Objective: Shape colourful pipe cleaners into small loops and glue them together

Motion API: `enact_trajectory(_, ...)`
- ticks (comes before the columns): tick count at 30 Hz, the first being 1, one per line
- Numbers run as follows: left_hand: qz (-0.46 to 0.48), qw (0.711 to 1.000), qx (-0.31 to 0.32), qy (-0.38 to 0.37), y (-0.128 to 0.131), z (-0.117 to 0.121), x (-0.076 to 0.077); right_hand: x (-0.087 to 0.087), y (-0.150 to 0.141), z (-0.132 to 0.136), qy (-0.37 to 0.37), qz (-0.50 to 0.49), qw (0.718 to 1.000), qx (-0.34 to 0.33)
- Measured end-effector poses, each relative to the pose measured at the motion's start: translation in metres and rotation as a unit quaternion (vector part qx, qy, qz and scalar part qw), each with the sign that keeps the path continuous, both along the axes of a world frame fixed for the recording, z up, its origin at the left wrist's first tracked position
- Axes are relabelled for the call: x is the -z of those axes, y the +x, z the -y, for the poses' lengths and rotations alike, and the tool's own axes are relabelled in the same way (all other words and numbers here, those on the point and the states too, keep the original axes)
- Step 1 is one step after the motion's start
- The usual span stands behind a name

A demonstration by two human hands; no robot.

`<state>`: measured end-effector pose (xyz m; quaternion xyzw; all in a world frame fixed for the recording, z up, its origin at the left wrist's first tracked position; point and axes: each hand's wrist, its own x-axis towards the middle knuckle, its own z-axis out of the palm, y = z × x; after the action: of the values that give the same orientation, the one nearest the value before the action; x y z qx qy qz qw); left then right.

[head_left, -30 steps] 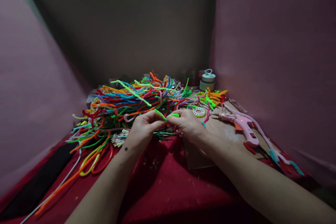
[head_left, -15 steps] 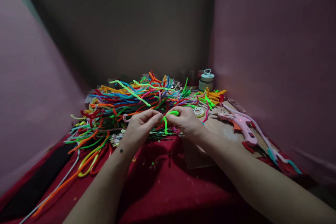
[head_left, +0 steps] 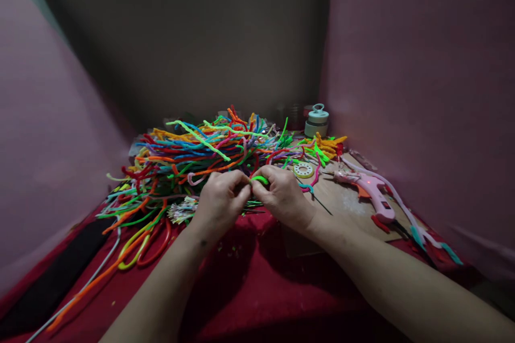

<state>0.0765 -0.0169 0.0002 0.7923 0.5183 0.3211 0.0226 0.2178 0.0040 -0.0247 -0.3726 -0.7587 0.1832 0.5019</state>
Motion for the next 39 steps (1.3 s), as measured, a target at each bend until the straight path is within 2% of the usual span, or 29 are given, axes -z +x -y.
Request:
enact_trajectory(2, -0.156, 0.979, -0.022, 0.131, 0.003, 0.003, 0.0, -0.001, -0.001, 0.001, -0.036, -0.028, 0.999, 0.005)
enact_trajectory(4, -0.262, 0.942, -0.036, 0.208, 0.006, 0.007, 0.001, -0.001, -0.002, -0.001, -0.105, -0.077, 0.991, -0.01)
enact_trajectory(6, -0.309, 0.918, -0.043, 0.244, 0.008, 0.009, 0.002, -0.002, -0.002, -0.004, -0.208, -0.144, 0.966, -0.056)
enact_trajectory(7, -0.312, 0.915, -0.043, 0.251, 0.009, 0.01, 0.003, -0.002, -0.002, -0.006, -0.259, -0.178, 0.946, -0.086)
enact_trajectory(9, -0.278, 0.929, -0.039, 0.242, 0.008, 0.008, 0.005, -0.003, 0.0, -0.01, -0.33, -0.219, 0.908, -0.136)
enact_trajectory(11, -0.186, 0.963, -0.021, 0.192, 0.005, 0.005, 0.004, -0.005, 0.003, -0.013, -0.354, -0.217, 0.898, -0.147)
enact_trajectory(13, -0.052, 0.995, 0.027, 0.079, -0.002, 0.0, -0.001, -0.008, 0.006, -0.015, -0.346, -0.176, 0.912, -0.133)
enact_trajectory(14, 0.023, 0.998, 0.059, 0.003, -0.006, -0.002, -0.005, -0.01, 0.007, -0.015, -0.337, -0.152, 0.92, -0.131)
enact_trajectory(15, 0.09, 0.989, 0.085, -0.078, -0.011, -0.004, -0.008, -0.011, 0.009, -0.015, -0.324, -0.128, 0.927, -0.136)
enact_trajectory(18, 0.226, 0.939, 0.083, -0.245, -0.023, -0.008, -0.015, -0.012, 0.011, -0.014, -0.28, -0.076, 0.937, -0.196)
enact_trajectory(20, 0.249, 0.9, 0.111, -0.34, -0.026, -0.008, -0.015, -0.012, 0.013, -0.014, -0.266, -0.055, 0.932, -0.239)
enact_trajectory(22, 0.253, 0.855, 0.165, -0.422, -0.026, -0.005, -0.013, -0.013, 0.016, -0.014, -0.262, -0.042, 0.927, -0.265)
enact_trajectory(25, 0.286, 0.799, 0.204, -0.487, -0.025, -0.001, -0.007, -0.014, 0.02, -0.014, -0.257, -0.035, 0.922, -0.287)
enact_trajectory(27, 0.307, 0.778, 0.207, -0.508, -0.025, 0.0, -0.004, -0.015, 0.021, -0.014, -0.253, -0.032, 0.919, -0.299)
enact_trajectory(29, 0.31, 0.767, 0.211, -0.52, -0.025, 0.0, -0.003, -0.016, 0.021, -0.013, -0.239, -0.027, 0.925, -0.295)
enact_trajectory(31, 0.29, 0.783, 0.207, -0.51, -0.024, -0.002, -0.004, -0.016, 0.02, -0.013, -0.21, -0.014, 0.941, -0.264)
enact_trajectory(32, 0.267, 0.803, 0.2, -0.494, -0.023, -0.003, -0.004, -0.016, 0.018, -0.013, -0.194, -0.005, 0.952, -0.236)
enact_trajectory(34, 0.195, 0.863, 0.17, -0.434, -0.018, -0.005, -0.004, -0.013, 0.015, -0.015, -0.183, 0.003, 0.968, -0.17)
enact_trajectory(35, 0.145, 0.901, 0.147, -0.381, -0.014, -0.006, -0.003, -0.011, 0.013, -0.016, -0.193, -0.004, 0.972, -0.136)
enact_trajectory(37, 0.017, 0.972, 0.08, -0.22, -0.007, -0.005, 0.001, -0.007, 0.009, -0.019, -0.254, -0.059, 0.961, -0.096)
enact_trajectory(38, -0.056, 0.99, 0.046, -0.123, -0.003, -0.004, 0.004, -0.005, 0.007, -0.02, -0.302, -0.106, 0.942, -0.1)
enact_trajectory(39, -0.124, 0.992, 0.016, -0.03, 0.001, -0.002, 0.006, -0.003, 0.006, -0.021, -0.354, -0.16, 0.914, -0.117)
